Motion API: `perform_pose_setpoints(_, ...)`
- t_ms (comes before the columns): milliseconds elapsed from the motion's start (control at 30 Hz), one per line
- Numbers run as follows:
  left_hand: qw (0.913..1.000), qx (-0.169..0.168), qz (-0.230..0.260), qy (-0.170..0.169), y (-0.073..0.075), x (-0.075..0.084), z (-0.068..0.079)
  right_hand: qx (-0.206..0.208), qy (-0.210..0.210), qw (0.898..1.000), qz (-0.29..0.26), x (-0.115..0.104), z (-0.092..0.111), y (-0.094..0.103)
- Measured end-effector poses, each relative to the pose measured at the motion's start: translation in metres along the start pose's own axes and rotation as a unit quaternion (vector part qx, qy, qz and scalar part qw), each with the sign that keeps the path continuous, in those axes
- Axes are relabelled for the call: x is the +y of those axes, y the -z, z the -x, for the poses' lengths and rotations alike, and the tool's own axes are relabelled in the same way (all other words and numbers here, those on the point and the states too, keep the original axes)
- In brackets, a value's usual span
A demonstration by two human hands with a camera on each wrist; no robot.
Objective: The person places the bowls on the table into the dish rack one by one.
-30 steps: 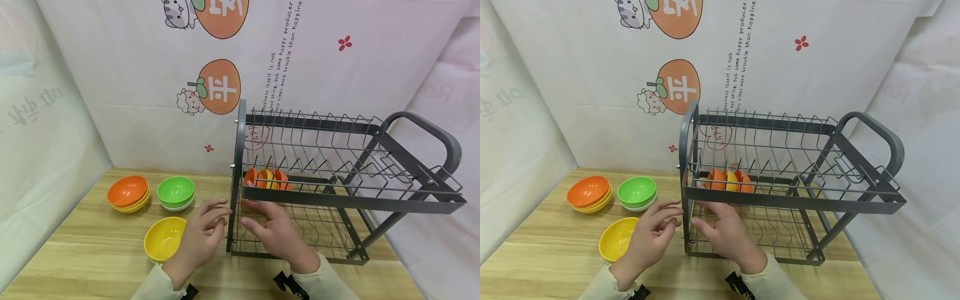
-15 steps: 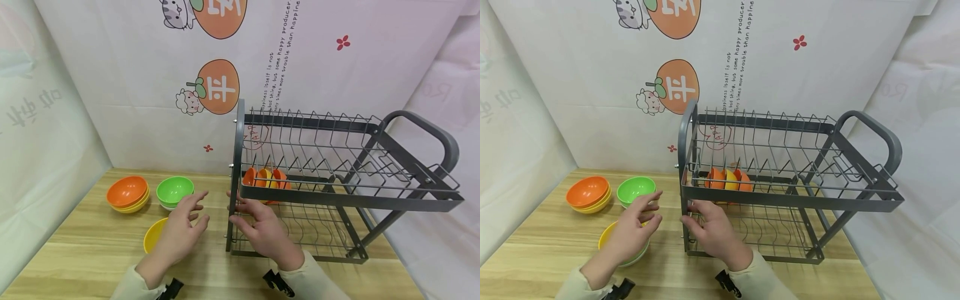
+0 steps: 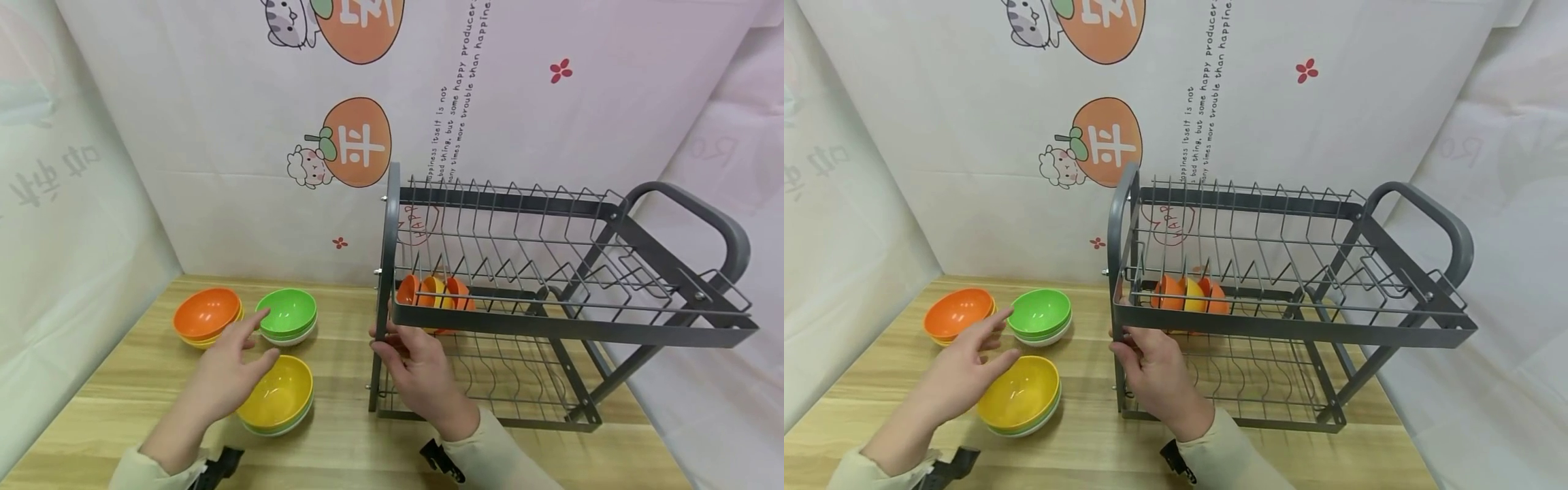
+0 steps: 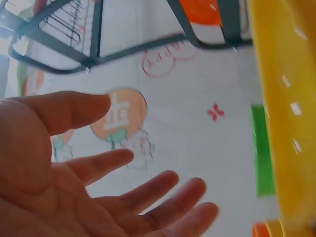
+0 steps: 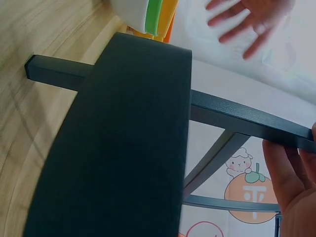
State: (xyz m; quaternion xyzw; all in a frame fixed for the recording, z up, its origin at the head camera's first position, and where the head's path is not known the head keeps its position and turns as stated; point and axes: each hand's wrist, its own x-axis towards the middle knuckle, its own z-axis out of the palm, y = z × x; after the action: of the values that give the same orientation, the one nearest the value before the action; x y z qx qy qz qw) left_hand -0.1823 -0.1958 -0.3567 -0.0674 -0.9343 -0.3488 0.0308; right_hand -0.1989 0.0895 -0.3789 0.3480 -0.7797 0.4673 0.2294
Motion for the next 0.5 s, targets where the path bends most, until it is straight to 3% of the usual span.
perform_pose_setpoints(167,0.9978,-0.052,-0.033,0.025,0.011,-0.029,0.006,0.005,0.014,1.0,0.016,0.001,0.0,0.0)
perform_pose_setpoints(233,0.9958,-0.08,-0.013,0.042,0.015,-0.039,0.009,0.006,0.015,1.0,0.022,0.002,0.0,-0.001)
perform_pose_setpoints(300,0.9909,-0.109,0.038,0.07,0.018,-0.048,0.011,0.006,0.015,1.0,0.023,0.002,0.001,-0.001)
perform_pose_setpoints(400,0.9711,-0.143,0.15,0.119,0.019,-0.058,0.014,0.007,0.018,0.999,0.025,0.003,0.001,-0.002)
perform_pose_setpoints(500,0.9493,-0.166,0.227,0.141,0.016,-0.066,0.014,0.007,0.021,0.999,0.025,0.005,0.001,-0.002)
